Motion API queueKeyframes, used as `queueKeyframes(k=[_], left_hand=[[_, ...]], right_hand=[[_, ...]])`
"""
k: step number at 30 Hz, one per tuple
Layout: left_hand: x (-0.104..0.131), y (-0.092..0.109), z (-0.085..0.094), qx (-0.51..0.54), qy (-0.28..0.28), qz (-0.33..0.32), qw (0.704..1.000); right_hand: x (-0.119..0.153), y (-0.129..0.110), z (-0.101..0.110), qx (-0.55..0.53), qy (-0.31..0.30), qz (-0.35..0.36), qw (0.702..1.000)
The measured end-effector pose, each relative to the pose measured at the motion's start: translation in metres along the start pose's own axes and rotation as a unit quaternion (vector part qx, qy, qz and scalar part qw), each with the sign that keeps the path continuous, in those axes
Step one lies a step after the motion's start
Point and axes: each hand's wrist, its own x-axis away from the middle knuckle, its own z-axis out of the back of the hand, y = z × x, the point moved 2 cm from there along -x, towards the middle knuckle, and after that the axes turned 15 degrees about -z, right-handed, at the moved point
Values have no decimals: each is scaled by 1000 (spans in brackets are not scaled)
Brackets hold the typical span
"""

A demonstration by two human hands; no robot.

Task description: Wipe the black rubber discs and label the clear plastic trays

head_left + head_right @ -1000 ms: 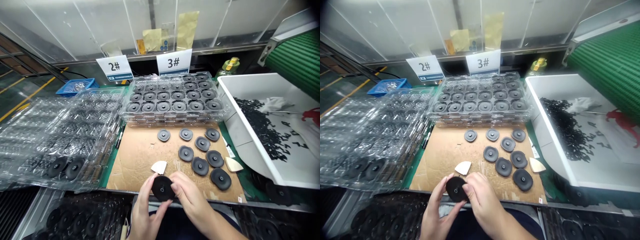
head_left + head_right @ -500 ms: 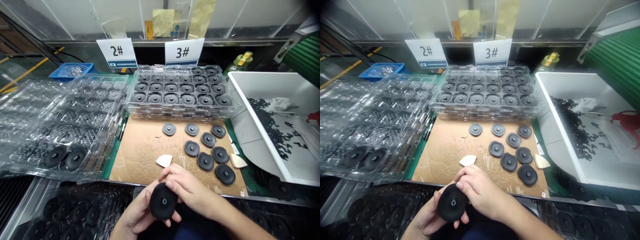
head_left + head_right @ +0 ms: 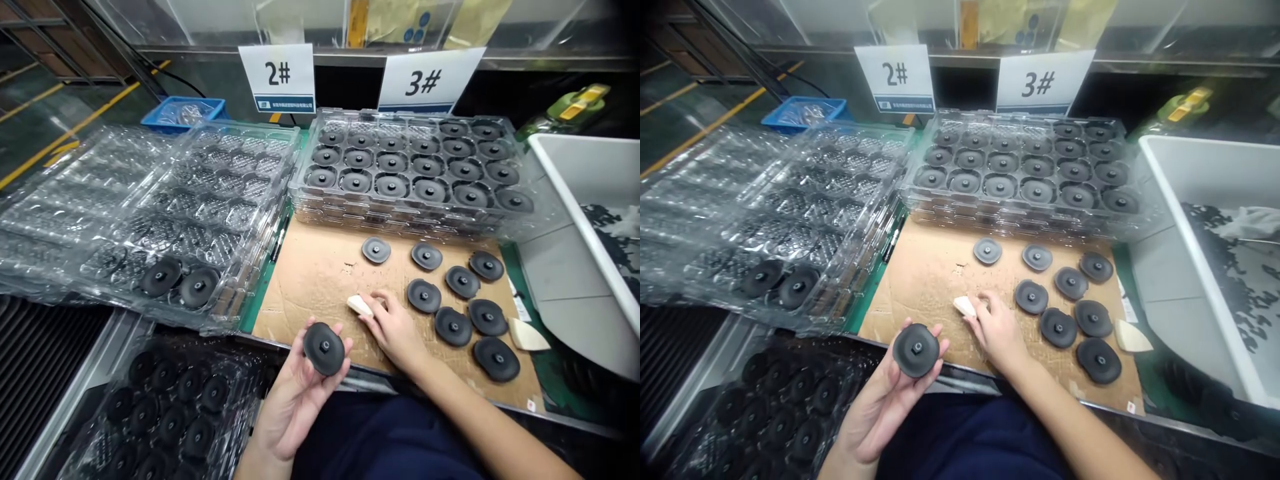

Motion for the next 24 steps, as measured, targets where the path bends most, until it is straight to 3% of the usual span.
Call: queueKeyframes(k=[4,9,11,14,15,17,21,22,24], left_hand=[[-2,-3,-3,-2,38,-34,999],[-4,-11,-13,-21,38,-42,998],[-4,-15,-20,-37,31,-45,998],[-4,-24,-30,-79,28,-59,995],[-3,-28,-33,-94,30,-59,993],[-1,-35,-38,-118,33,-41,992],[1,-44,-44,-159,49,-31,986],[2,-45,-46,-170,51,-36,983],[1,-46,-50,-192,49,-35,979]], right_hand=[[16,-6,11,-136,-12,-26,990],[37,-5,9,-168,-80,14,983],[33,-12,24,-193,-84,-9,978],[26,-36,62,-253,-27,-51,966],[26,-46,75,-270,-9,-45,962],[30,-63,97,-280,-33,9,959],[39,-73,114,-234,-182,74,952],[39,-72,115,-230,-179,69,954],[40,-67,118,-243,-102,59,963]])
